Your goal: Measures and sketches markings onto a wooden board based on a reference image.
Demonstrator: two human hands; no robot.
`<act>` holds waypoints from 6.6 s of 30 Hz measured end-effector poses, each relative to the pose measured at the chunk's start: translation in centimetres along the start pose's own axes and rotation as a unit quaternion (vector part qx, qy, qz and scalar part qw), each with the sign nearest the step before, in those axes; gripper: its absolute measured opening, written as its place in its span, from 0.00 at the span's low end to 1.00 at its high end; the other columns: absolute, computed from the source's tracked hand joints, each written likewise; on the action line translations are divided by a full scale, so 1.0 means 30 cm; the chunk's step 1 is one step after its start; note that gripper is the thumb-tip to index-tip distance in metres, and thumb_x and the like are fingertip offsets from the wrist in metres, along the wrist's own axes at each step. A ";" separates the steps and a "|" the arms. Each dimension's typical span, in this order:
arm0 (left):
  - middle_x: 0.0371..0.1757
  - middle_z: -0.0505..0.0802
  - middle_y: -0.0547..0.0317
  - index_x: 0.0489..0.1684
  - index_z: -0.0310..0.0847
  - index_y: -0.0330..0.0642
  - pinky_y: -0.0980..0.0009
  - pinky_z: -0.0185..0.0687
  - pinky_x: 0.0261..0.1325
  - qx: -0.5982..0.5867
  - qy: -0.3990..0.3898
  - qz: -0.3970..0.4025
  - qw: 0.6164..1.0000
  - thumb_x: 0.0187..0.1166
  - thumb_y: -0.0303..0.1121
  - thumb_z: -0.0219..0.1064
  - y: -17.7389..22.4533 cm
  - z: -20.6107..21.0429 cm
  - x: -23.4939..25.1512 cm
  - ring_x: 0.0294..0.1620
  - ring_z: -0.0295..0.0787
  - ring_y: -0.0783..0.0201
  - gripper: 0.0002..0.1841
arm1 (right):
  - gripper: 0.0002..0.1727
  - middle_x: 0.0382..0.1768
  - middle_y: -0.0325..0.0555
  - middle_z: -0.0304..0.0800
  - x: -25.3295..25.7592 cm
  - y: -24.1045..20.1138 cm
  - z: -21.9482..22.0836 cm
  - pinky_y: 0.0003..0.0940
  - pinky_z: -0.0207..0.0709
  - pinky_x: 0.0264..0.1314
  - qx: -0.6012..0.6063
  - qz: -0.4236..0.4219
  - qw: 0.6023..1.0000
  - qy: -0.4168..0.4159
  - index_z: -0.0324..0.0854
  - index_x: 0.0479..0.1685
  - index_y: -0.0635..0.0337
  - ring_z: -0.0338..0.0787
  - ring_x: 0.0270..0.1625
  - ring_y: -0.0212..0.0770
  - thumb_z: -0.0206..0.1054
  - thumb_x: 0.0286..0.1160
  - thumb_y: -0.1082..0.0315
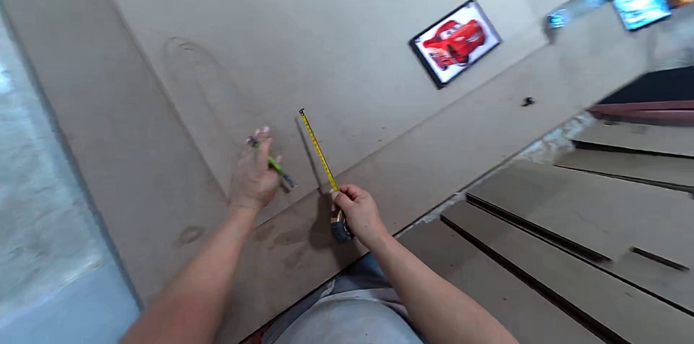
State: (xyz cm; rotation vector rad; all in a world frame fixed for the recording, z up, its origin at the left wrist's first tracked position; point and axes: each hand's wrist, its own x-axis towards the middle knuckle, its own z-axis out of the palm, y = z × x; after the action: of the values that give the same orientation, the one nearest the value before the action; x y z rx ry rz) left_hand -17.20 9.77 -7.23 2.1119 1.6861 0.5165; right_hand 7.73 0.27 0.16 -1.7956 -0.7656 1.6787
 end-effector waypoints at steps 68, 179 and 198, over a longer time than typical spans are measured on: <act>0.90 0.70 0.52 0.90 0.59 0.45 0.56 0.48 0.94 0.119 0.158 -0.432 0.880 0.88 0.47 0.51 0.294 0.157 0.274 0.93 0.57 0.52 0.32 | 0.19 0.39 0.40 0.99 0.588 -0.253 -1.264 0.45 0.88 0.44 -0.396 -0.248 0.867 0.174 0.90 0.69 0.42 0.96 0.40 0.37 0.57 0.89 0.59; 0.94 0.65 0.64 0.85 0.70 0.46 0.58 0.43 0.97 0.030 -0.056 0.105 0.992 0.88 0.32 0.50 0.073 0.045 0.036 0.96 0.50 0.62 0.25 | 0.16 0.27 0.43 0.91 0.111 0.027 0.106 0.47 0.80 0.29 -0.174 0.029 0.984 0.016 0.89 0.36 0.51 0.88 0.27 0.42 0.63 0.85 0.52; 0.55 0.97 0.54 0.71 0.81 0.39 0.59 0.93 0.64 -0.424 0.031 -0.260 0.867 0.95 0.44 0.45 0.261 -0.251 -0.641 0.55 0.96 0.58 0.25 | 0.20 0.32 0.45 0.91 -0.270 0.112 -0.368 0.36 0.84 0.39 -0.081 -0.022 0.995 -0.058 0.90 0.51 0.60 0.88 0.33 0.40 0.55 0.92 0.57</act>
State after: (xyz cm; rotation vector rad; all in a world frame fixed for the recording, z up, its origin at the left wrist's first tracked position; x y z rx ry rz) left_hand -18.55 -10.05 2.40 0.9806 1.5477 0.9298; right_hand 18.42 -8.14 3.87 -1.7862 -1.0112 1.7465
